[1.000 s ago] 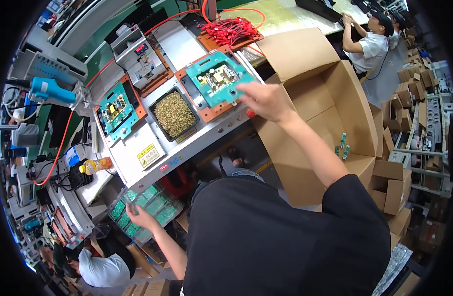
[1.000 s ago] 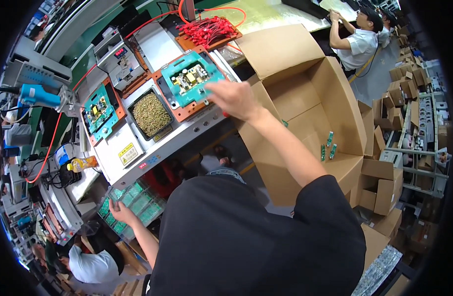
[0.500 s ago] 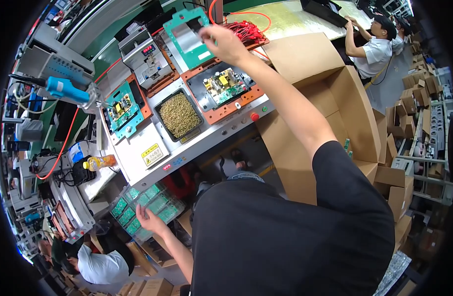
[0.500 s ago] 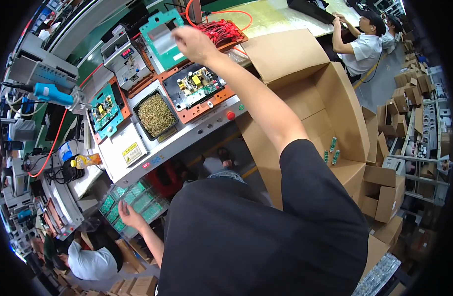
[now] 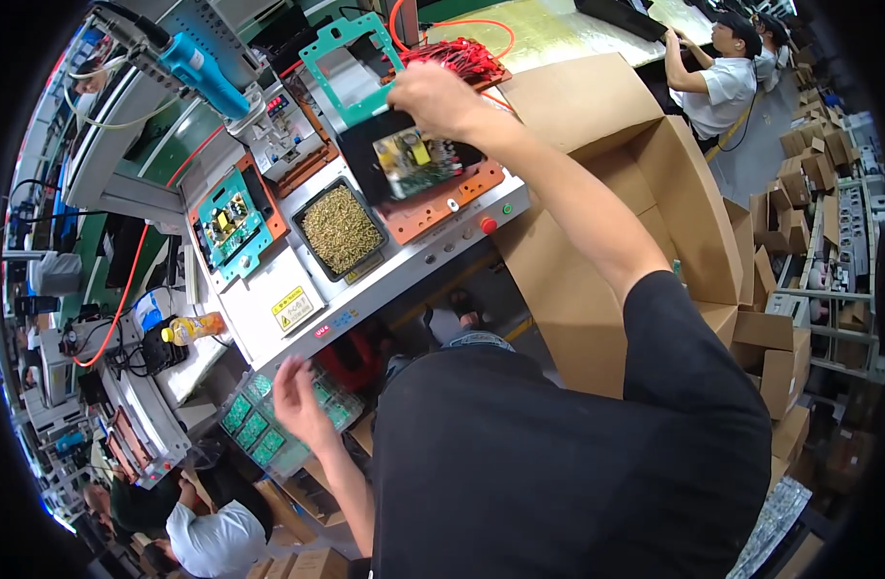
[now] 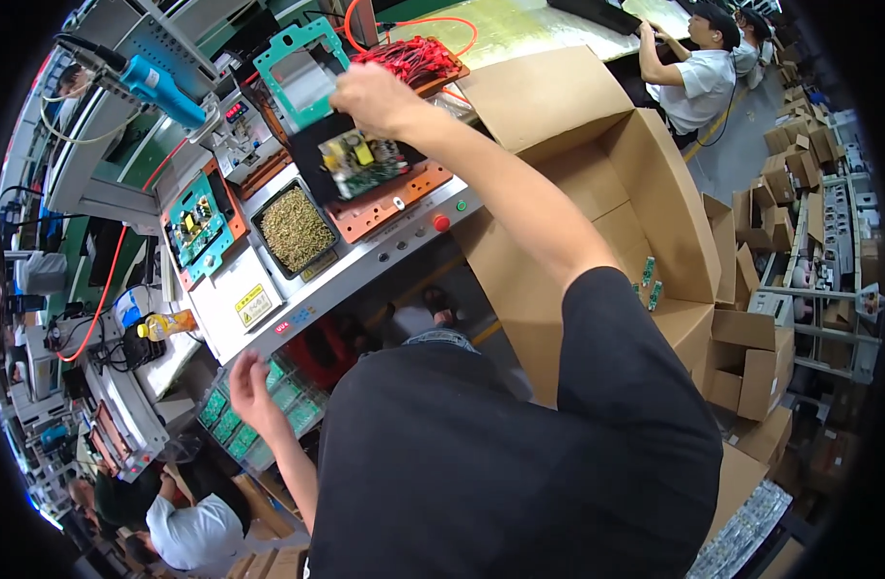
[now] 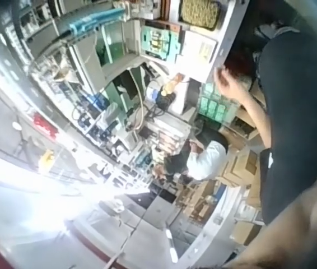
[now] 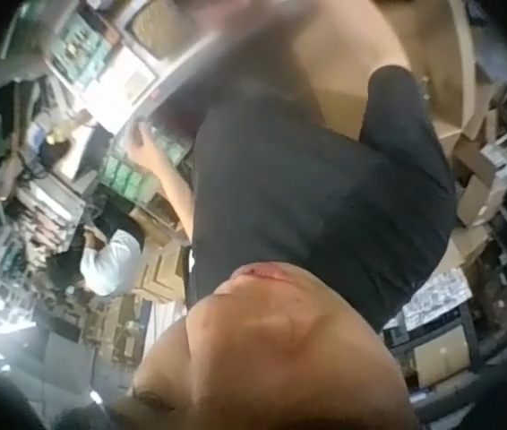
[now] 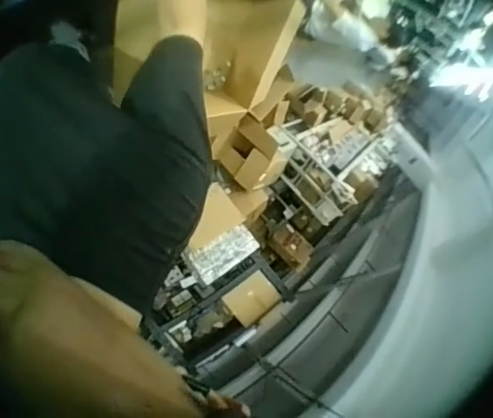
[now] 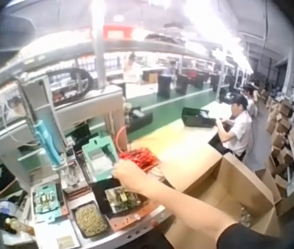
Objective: Manually placing electronic components into fixtures and onto printed circuit boards in an assembly line setting.
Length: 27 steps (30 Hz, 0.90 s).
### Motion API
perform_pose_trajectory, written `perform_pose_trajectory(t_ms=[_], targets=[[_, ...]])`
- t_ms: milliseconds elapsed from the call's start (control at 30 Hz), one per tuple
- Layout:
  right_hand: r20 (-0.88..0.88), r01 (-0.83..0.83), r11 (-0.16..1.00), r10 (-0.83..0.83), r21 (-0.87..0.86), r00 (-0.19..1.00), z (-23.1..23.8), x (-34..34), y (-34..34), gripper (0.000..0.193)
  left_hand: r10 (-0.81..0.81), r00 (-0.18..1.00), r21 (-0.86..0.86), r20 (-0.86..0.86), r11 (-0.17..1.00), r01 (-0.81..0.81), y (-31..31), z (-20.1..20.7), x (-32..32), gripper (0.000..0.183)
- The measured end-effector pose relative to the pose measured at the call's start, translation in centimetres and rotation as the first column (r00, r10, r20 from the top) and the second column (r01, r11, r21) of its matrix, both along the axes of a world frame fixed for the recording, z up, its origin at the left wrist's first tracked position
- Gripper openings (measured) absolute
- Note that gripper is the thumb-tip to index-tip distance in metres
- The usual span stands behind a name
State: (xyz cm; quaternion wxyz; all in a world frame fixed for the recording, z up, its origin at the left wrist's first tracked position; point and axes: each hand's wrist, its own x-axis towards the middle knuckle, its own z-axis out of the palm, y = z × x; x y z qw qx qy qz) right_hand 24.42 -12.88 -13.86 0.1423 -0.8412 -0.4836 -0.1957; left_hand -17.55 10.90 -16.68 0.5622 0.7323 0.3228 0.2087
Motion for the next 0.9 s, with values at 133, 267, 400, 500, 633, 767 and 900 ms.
perform_pose_trajectory(t_ms=[133,267,400,500,633,767,900], targets=[[0.013,0.076,0.962,-0.082,0.263,0.997,4.6,-7.8,-1.1,0.006,-0.401,0.905,-0.461,0.142,0.782,0.419,-5.4,3.0,5.3,0.069],[-0.290,0.089,0.955,-0.003,0.282,0.957,4.2,-17.5,-0.4,0.007,-0.390,0.832,-0.705,0.395,0.451,0.547,-6.6,1.0,5.1,0.077],[-0.591,-0.104,0.896,0.368,0.431,0.718,2.9,-18.8,1.1,0.012,-0.124,0.963,-0.805,0.239,0.529,0.268,-6.0,1.2,1.4,0.061],[-0.586,0.100,0.869,0.238,0.485,0.774,0.9,-11.0,0.1,0.014,0.003,0.964,-0.801,0.267,0.556,0.220,-5.1,0.6,-0.2,0.060],[-0.323,0.345,0.850,-0.221,0.399,0.920,-3.2,4.2,-5.7,0.012,0.162,0.932,-0.794,0.323,0.582,0.174,-4.9,-0.1,-0.7,0.058],[-0.233,0.372,0.893,-0.318,0.251,0.919,-6.0,10.6,-8.8,0.014,0.237,0.896,-0.748,0.376,0.648,0.142,-4.2,-0.5,-3.1,0.060],[-0.312,0.410,0.897,-0.346,0.167,0.885,-5.0,12.9,-7.6,0.016,0.323,0.855,-0.730,0.405,0.677,0.090,-4.8,-0.1,-4.6,0.055]])
